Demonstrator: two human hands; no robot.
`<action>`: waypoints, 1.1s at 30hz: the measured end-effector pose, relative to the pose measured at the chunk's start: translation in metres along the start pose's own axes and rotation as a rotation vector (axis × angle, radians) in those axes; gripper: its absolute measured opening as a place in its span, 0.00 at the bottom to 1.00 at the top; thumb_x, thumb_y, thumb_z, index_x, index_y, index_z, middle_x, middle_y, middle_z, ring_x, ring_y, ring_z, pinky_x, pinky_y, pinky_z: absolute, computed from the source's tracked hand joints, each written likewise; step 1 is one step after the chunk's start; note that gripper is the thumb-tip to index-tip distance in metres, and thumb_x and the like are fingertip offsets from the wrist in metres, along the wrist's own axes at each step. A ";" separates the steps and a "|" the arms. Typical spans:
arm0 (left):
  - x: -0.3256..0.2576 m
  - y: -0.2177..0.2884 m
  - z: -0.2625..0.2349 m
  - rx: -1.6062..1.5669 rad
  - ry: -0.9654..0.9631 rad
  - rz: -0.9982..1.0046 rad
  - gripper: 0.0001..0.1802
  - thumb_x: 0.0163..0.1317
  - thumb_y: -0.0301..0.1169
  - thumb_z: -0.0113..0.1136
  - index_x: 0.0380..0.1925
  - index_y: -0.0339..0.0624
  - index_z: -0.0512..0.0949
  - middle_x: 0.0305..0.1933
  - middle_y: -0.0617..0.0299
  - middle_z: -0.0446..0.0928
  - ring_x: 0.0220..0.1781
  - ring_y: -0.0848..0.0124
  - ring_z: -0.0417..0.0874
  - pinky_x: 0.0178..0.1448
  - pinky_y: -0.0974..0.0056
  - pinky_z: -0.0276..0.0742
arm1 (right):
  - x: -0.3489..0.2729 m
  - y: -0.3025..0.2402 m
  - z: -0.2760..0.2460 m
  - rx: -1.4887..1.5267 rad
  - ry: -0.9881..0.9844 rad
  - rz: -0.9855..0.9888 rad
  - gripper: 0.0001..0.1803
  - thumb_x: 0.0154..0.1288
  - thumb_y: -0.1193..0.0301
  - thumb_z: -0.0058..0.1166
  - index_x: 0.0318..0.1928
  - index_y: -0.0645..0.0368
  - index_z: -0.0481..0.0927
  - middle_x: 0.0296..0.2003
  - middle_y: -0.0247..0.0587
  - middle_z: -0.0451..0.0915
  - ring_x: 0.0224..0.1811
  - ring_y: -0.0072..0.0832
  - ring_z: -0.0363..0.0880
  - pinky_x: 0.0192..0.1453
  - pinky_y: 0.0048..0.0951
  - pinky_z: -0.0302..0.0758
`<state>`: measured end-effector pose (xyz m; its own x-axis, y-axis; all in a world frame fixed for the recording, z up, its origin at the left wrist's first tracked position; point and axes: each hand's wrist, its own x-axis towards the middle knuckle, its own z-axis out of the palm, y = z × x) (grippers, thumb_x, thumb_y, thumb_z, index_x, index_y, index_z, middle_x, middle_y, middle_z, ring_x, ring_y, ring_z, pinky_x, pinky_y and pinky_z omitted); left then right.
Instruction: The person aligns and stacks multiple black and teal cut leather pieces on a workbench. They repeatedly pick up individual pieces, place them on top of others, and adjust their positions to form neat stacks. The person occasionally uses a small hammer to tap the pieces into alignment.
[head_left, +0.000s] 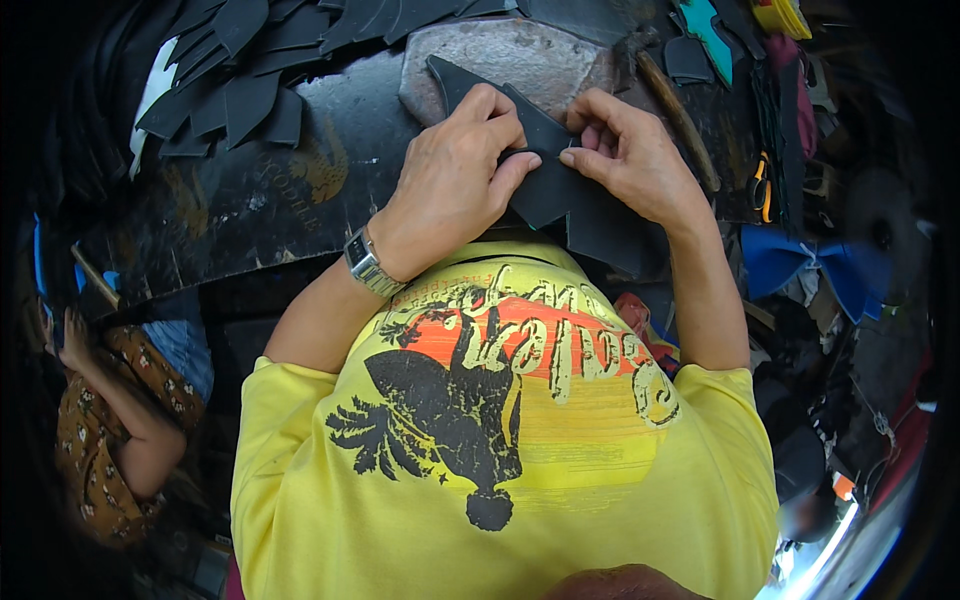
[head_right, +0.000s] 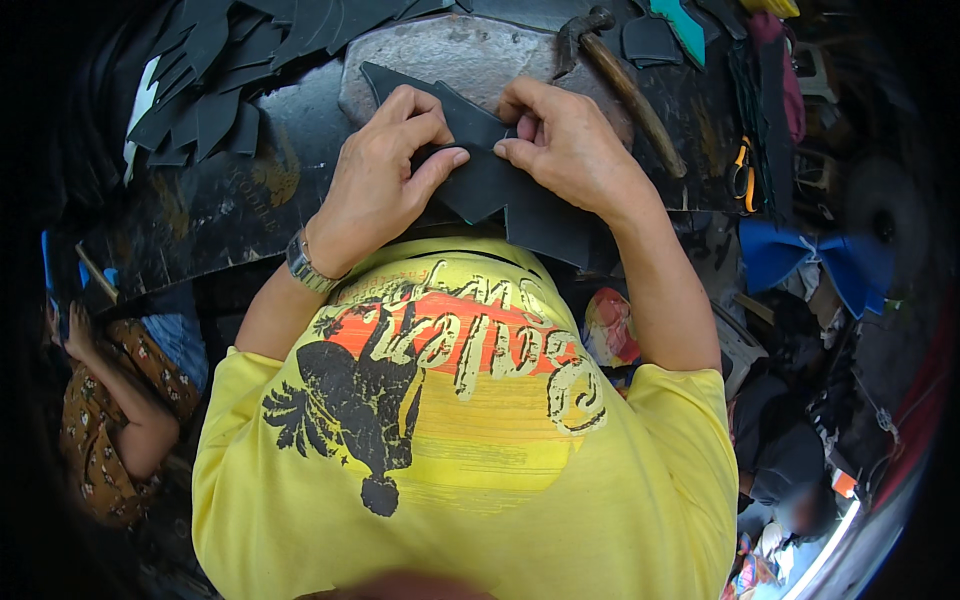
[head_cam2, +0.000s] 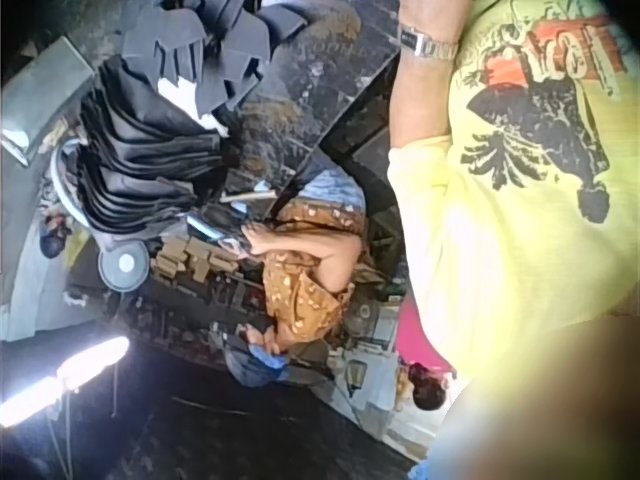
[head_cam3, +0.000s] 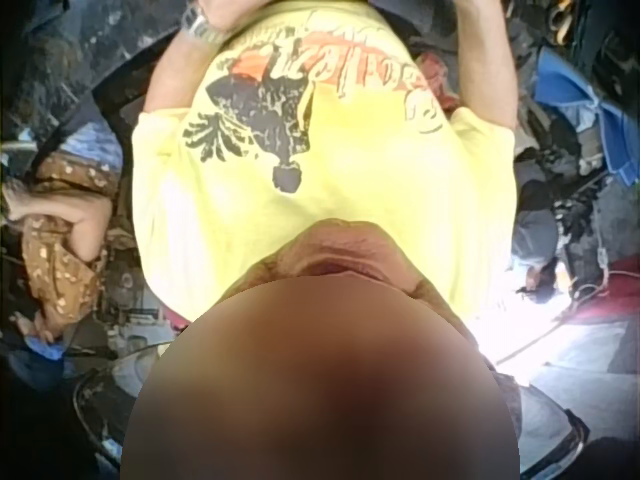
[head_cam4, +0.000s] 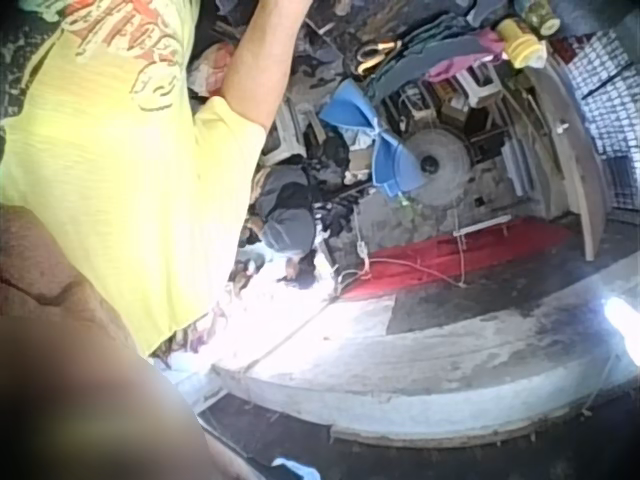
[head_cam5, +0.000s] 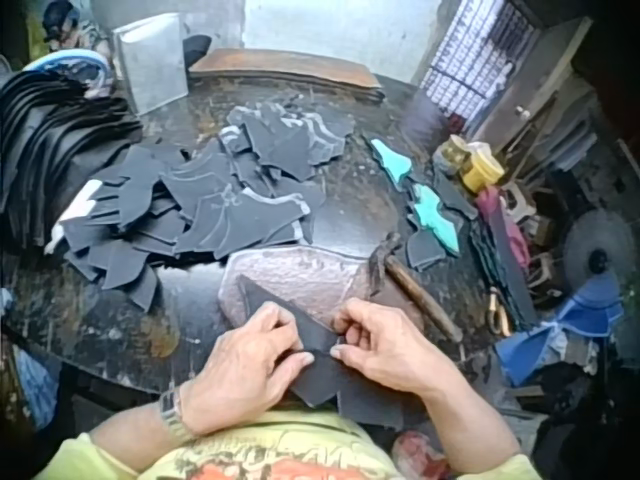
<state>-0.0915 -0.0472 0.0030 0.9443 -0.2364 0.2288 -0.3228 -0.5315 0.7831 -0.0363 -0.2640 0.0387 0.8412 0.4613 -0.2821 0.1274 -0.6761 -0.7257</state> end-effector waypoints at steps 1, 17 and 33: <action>0.000 0.000 0.001 0.004 0.005 -0.016 0.12 0.60 0.30 0.72 0.34 0.35 0.79 0.43 0.56 0.76 0.38 0.56 0.83 0.42 0.57 0.78 | -0.001 0.001 0.000 0.014 0.009 0.006 0.17 0.59 0.76 0.70 0.48 0.60 0.80 0.30 0.26 0.70 0.31 0.15 0.65 0.35 0.20 0.67; 0.001 0.006 -0.013 0.067 -0.083 -0.086 0.13 0.61 0.33 0.70 0.37 0.33 0.84 0.45 0.52 0.78 0.39 0.52 0.85 0.46 0.54 0.82 | -0.041 0.010 0.044 -0.350 0.345 -0.390 0.24 0.58 0.84 0.63 0.56 0.54 0.86 0.45 0.46 0.78 0.45 0.40 0.81 0.48 0.36 0.80; -0.010 -0.021 -0.041 0.154 -0.056 0.005 0.17 0.58 0.28 0.72 0.49 0.44 0.86 0.54 0.58 0.79 0.57 0.57 0.80 0.61 0.57 0.76 | -0.052 -0.016 0.057 -0.508 0.289 -0.408 0.32 0.58 0.70 0.69 0.62 0.69 0.77 0.51 0.52 0.76 0.50 0.46 0.76 0.55 0.42 0.75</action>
<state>-0.0916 -0.0003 0.0076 0.9392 -0.2821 0.1959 -0.3371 -0.6480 0.6830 -0.1114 -0.2448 0.0291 0.7709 0.6114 0.1786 0.6318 -0.6986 -0.3360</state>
